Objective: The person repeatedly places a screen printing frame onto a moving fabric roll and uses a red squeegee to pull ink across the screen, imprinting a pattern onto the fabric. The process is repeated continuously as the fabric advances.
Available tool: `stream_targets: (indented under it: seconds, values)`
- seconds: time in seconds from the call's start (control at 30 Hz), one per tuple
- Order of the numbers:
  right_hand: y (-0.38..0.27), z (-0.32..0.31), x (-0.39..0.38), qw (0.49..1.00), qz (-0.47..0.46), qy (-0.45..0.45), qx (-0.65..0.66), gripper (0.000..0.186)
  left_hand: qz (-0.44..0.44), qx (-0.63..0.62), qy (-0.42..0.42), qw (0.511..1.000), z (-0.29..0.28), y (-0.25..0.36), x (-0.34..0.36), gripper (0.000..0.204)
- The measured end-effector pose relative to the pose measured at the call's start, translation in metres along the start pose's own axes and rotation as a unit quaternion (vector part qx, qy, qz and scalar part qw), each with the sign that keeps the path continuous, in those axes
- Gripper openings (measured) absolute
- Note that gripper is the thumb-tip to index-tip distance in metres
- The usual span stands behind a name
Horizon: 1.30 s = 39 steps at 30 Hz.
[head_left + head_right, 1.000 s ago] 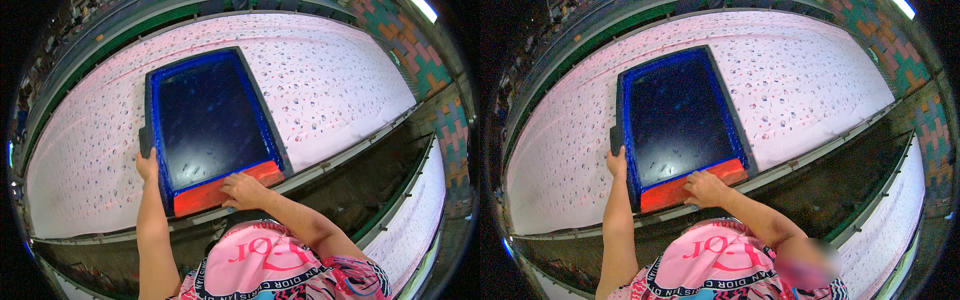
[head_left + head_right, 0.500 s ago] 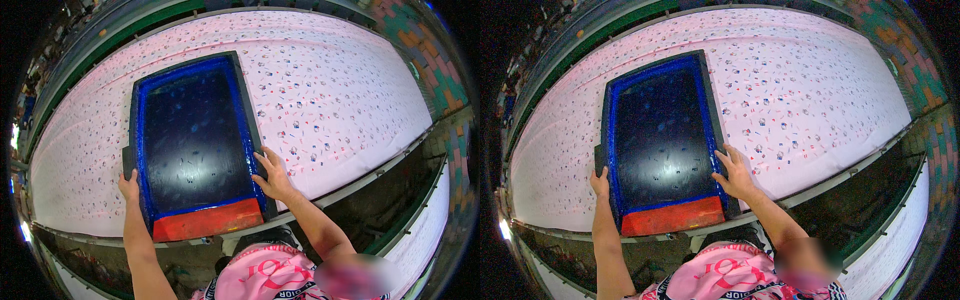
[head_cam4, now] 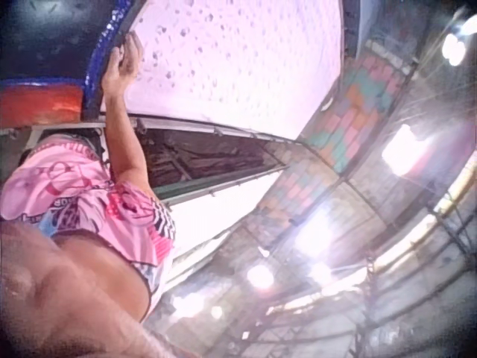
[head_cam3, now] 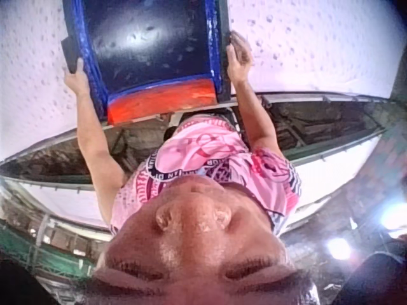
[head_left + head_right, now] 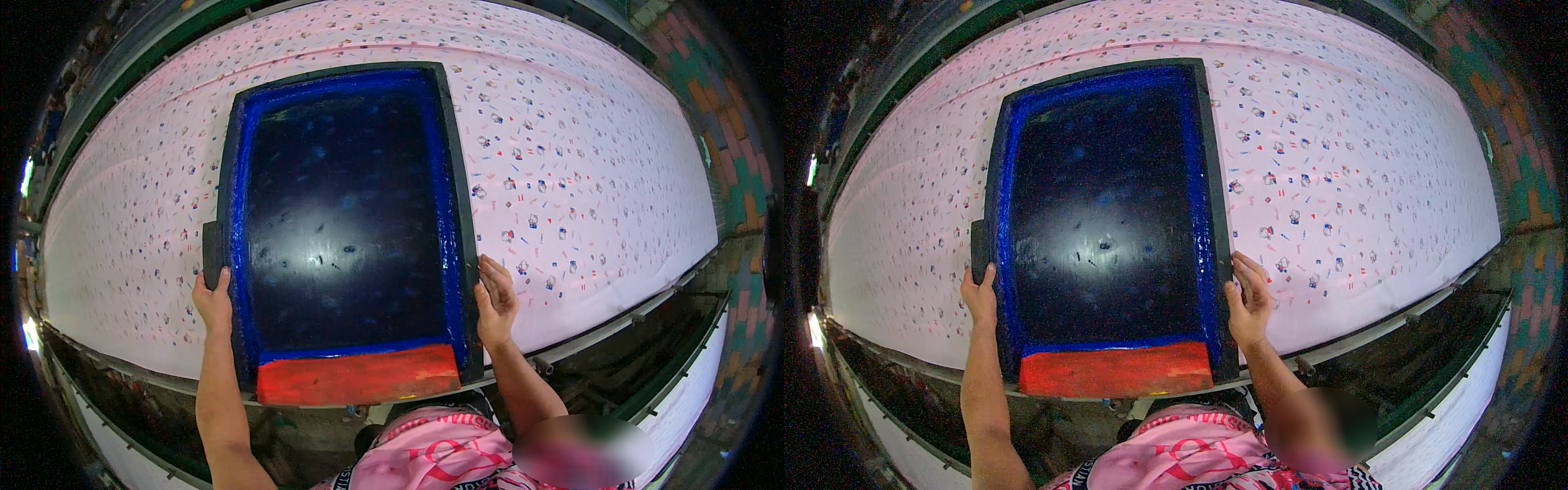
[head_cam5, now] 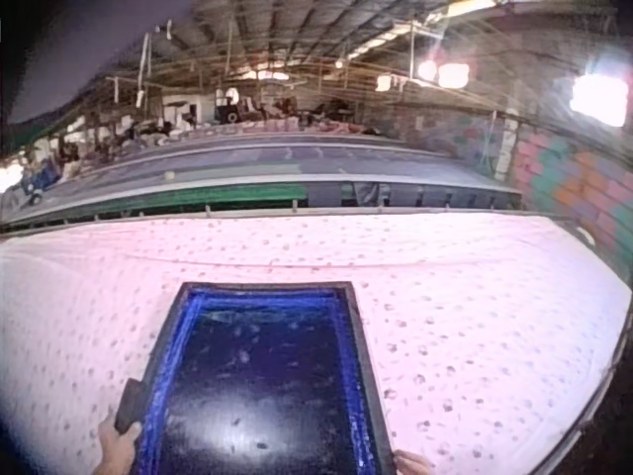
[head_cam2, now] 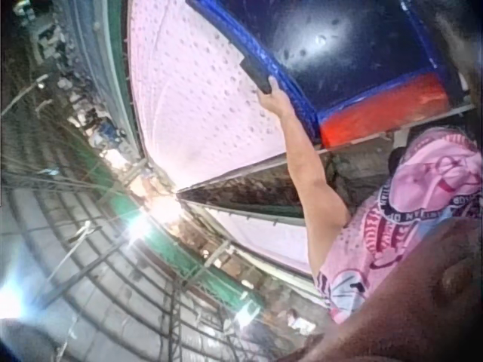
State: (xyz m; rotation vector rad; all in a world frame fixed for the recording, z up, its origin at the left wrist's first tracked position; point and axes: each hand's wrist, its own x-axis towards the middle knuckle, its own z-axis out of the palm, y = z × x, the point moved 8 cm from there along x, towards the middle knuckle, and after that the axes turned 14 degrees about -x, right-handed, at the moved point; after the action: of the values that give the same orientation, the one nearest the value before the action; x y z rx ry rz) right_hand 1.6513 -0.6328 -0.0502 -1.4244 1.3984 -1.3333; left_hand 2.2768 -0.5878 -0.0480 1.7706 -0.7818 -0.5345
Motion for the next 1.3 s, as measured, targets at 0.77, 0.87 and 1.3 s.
stream_targets:
  seconds: [0.77,0.87,1.3]
  values:
    - [-0.066,-0.069,0.065,0.982,0.062,-0.101,0.149,0.070,-0.085,-0.154,-0.043,0.983,0.045,0.024,-0.016,0.030]
    - [-0.063,-0.130,0.095,0.991,0.035,-0.113,0.059,0.074,-0.075,-0.144,-0.036,0.986,0.096,0.057,-0.043,0.030]
    - [0.031,-0.436,0.220,0.985,0.106,-0.126,0.057,0.058,-0.002,-0.169,-0.019,0.985,0.392,0.192,-0.223,0.024]
